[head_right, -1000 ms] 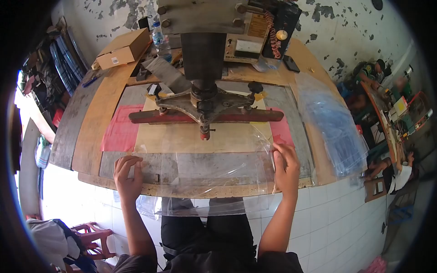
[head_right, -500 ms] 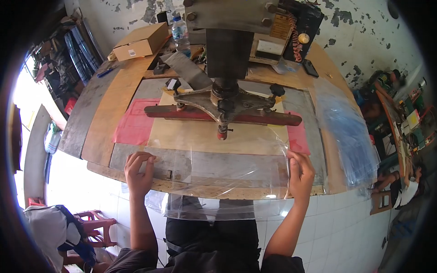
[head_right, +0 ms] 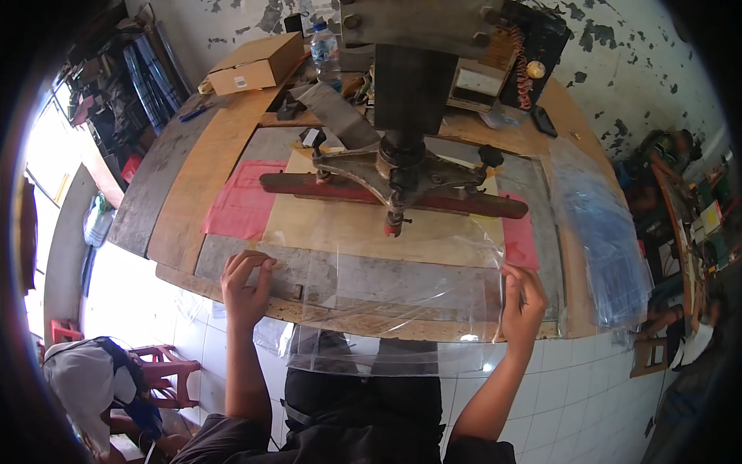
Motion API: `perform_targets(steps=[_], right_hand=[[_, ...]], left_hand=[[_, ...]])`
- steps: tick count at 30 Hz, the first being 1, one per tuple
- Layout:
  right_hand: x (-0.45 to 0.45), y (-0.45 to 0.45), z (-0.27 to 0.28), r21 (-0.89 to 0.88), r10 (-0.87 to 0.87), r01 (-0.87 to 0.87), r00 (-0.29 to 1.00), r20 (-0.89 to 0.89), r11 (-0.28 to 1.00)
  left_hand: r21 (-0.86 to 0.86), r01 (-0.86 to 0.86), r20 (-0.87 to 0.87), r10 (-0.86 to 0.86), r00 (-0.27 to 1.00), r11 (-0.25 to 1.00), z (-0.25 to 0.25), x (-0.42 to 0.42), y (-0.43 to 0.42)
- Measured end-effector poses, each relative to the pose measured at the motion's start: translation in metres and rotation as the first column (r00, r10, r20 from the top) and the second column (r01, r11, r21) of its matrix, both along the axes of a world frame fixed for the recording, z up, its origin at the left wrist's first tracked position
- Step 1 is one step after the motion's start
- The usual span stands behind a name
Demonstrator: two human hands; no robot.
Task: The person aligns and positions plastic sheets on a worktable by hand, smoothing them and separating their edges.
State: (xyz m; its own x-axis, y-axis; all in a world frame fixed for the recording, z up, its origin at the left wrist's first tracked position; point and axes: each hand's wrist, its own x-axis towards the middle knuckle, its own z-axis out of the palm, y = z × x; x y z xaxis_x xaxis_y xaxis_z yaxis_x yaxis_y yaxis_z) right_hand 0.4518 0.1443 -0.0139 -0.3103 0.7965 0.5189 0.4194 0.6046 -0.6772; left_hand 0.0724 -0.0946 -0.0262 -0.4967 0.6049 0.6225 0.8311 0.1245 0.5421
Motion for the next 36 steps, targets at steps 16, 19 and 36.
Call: perform_targets(steps=[16,19,36], right_hand=[[-0.0004,-0.0003,-0.0018,0.054,-0.040,0.037,0.997,0.058,0.998],[-0.0011,-0.0013,-0.0003,0.050,-0.040,0.037,0.998,0.056,0.998],[0.0002,0.0018,-0.0040,0.076,-0.037,0.035,0.999,0.025,0.996]], left_hand=[[-0.018,-0.010,0.024,0.010,1.000,1.000,0.0008,0.0000,-0.0008],[-0.022,-0.013,0.026,0.013,1.000,1.000,0.0014,0.0001,-0.0007],[-0.019,-0.014,0.023,0.014,1.000,1.000,0.0020,0.0003,-0.0010]])
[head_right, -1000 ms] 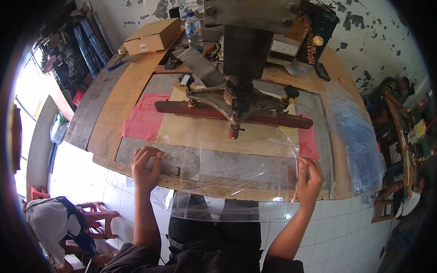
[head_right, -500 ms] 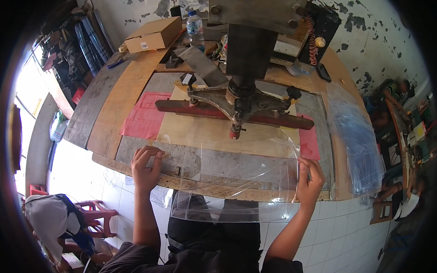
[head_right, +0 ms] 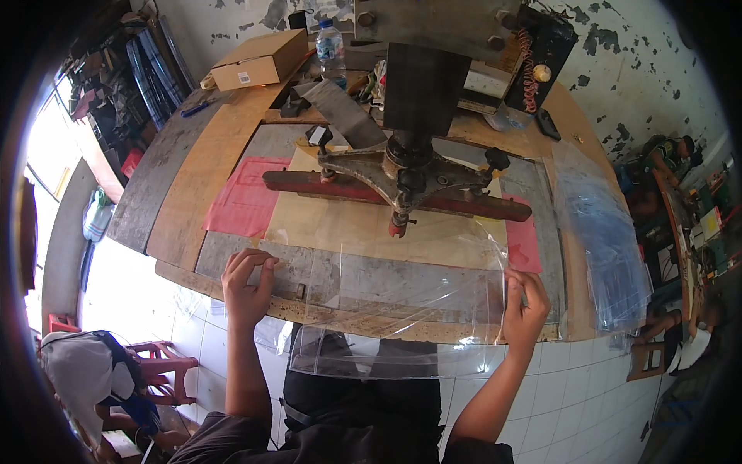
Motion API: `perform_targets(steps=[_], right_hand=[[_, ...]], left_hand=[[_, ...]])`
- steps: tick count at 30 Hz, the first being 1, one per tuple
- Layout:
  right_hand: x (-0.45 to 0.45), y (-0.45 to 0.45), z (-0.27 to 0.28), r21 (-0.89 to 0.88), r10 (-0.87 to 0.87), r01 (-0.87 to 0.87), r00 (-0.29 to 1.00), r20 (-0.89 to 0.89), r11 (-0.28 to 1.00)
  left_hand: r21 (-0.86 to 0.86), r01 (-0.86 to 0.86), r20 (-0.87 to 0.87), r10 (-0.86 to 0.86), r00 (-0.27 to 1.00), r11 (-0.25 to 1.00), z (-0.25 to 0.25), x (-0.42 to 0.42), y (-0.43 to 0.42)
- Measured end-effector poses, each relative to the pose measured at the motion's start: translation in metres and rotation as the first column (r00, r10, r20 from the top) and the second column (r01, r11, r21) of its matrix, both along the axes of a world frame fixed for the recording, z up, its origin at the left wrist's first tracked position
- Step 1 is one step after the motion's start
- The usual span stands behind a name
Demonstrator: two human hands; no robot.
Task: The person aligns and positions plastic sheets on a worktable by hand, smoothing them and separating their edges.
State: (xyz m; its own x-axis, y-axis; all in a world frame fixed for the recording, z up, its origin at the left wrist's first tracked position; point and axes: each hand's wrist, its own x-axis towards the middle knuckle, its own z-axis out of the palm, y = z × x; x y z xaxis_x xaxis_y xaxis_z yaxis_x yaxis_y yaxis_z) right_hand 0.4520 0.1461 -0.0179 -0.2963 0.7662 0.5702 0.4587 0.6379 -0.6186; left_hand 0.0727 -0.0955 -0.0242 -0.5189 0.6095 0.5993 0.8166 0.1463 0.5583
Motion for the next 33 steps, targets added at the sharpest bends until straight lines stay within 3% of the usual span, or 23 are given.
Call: perform_targets(steps=[33], right_hand=[[0.0049,-0.0025,-0.0038,0.124,-0.041,0.049,0.997,-0.071,0.991]], left_hand=[[0.013,0.005,-0.006,-0.005,1.000,1.000,-0.0026,-0.0004,0.0015]])
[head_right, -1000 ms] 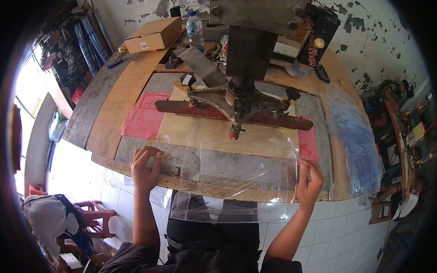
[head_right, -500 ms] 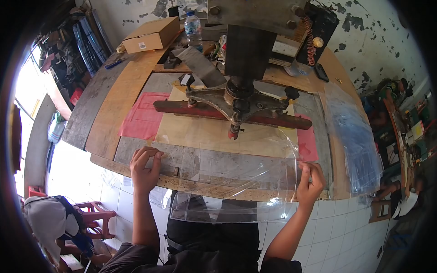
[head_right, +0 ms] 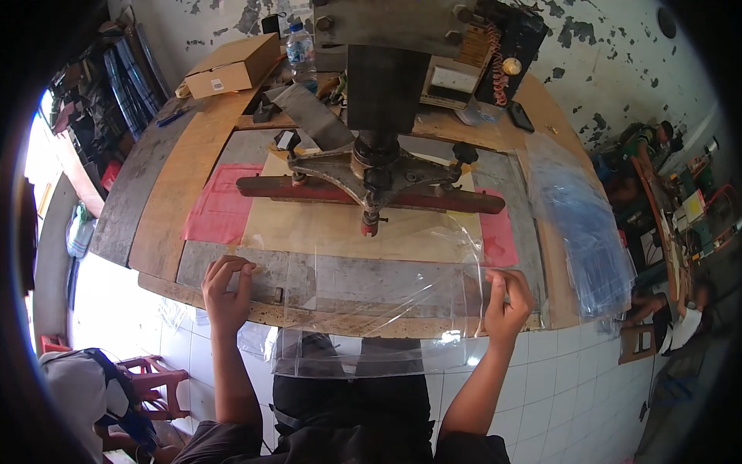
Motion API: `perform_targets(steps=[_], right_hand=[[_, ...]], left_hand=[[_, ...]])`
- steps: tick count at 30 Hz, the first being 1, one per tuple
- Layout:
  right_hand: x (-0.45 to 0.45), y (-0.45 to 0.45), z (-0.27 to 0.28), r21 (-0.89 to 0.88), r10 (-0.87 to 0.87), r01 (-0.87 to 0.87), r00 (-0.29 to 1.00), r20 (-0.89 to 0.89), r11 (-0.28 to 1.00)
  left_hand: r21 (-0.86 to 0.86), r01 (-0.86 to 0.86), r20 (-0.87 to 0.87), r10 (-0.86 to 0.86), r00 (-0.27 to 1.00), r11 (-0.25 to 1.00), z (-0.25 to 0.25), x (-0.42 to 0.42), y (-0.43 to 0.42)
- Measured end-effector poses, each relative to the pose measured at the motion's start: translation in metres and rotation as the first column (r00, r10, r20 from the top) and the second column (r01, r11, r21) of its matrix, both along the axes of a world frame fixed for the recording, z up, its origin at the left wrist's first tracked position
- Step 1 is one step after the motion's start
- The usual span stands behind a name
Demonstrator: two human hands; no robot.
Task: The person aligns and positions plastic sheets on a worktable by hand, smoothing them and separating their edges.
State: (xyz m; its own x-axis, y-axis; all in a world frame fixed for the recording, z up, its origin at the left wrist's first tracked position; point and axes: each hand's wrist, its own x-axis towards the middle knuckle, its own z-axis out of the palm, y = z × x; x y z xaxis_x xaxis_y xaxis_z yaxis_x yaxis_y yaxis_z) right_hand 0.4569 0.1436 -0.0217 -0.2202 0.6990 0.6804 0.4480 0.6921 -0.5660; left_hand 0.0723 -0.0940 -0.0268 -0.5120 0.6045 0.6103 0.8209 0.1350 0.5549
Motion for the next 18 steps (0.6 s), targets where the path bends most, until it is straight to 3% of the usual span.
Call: perform_targets(steps=[18], right_hand=[[0.0013,-0.0003,-0.0008,0.014,-0.004,0.004,1.000,-0.001,1.000]], left_hand=[[0.001,-0.003,-0.007,0.003,1.000,1.000,0.0004,0.0005,-0.0003]])
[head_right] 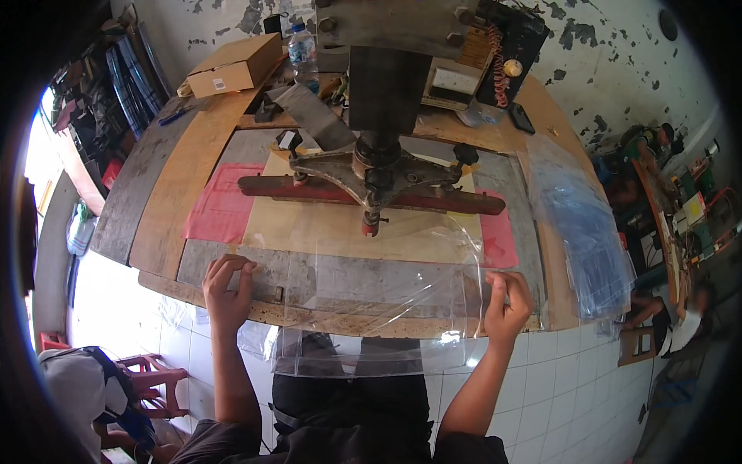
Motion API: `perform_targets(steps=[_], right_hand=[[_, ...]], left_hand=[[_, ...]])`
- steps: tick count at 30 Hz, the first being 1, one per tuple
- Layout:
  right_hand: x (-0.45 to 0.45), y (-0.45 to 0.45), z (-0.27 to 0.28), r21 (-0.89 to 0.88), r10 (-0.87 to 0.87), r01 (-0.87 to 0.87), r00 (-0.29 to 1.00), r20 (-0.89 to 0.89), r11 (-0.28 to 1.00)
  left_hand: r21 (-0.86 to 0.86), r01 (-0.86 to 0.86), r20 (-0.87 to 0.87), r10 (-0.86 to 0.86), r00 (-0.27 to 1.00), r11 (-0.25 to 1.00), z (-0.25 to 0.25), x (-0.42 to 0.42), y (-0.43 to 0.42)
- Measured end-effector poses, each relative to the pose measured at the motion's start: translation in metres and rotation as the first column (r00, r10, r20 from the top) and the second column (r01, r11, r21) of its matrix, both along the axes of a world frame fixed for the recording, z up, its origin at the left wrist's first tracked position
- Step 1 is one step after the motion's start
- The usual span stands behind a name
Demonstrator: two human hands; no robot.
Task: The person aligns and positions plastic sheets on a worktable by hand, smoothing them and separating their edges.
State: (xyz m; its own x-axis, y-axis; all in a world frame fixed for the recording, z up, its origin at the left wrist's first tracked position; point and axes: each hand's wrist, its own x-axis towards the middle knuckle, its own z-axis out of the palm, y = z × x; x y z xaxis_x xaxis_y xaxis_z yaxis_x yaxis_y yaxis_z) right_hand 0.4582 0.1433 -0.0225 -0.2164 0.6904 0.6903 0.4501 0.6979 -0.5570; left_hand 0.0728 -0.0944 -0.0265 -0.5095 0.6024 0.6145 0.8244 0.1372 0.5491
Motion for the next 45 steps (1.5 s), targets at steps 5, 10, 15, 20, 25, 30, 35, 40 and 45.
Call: perform_targets(steps=[5,10,15,20,25,30,35,40,45], right_hand=[[-0.001,-0.002,0.002,-0.002,-0.002,0.002,1.000,0.000,1.000],[-0.001,-0.001,0.001,0.005,-0.003,0.003,1.000,-0.009,1.000],[0.000,-0.001,0.000,0.020,0.002,-0.002,1.000,-0.002,1.000],[0.000,-0.001,0.000,0.023,0.002,-0.002,1.000,0.000,1.000],[-0.001,-0.001,-0.001,-0.019,0.008,-0.009,1.000,-0.009,1.000],[-0.002,0.000,0.000,-0.047,0.022,-0.022,1.000,-0.002,0.999],[-0.003,-0.002,-0.002,-0.111,0.058,-0.051,0.996,0.063,0.993],[-0.003,0.007,-0.001,-0.326,0.133,-0.130,0.991,-0.013,0.936],[-0.007,0.034,0.005,-0.487,0.129,-0.134,0.991,-0.044,0.863]], left_hand=[[-0.004,0.002,0.000,-0.002,1.000,1.000,0.000,0.000,0.000],[-0.002,0.005,0.001,-0.005,1.000,1.000,0.001,0.000,0.000],[0.013,0.007,0.001,-0.007,1.000,1.000,0.001,0.001,0.000],[0.008,0.012,0.012,-0.012,1.000,1.000,0.001,0.000,-0.001],[0.013,0.004,0.014,-0.004,1.000,1.000,0.000,-0.002,-0.001],[0.025,0.002,0.028,-0.003,1.000,1.000,-0.002,-0.003,-0.002],[0.042,0.009,0.022,-0.010,1.000,0.999,-0.005,-0.002,-0.003],[0.046,0.009,0.032,-0.010,0.999,0.999,-0.009,-0.004,-0.005],[0.039,0.025,0.036,-0.027,0.999,0.999,-0.006,-0.002,-0.005]])
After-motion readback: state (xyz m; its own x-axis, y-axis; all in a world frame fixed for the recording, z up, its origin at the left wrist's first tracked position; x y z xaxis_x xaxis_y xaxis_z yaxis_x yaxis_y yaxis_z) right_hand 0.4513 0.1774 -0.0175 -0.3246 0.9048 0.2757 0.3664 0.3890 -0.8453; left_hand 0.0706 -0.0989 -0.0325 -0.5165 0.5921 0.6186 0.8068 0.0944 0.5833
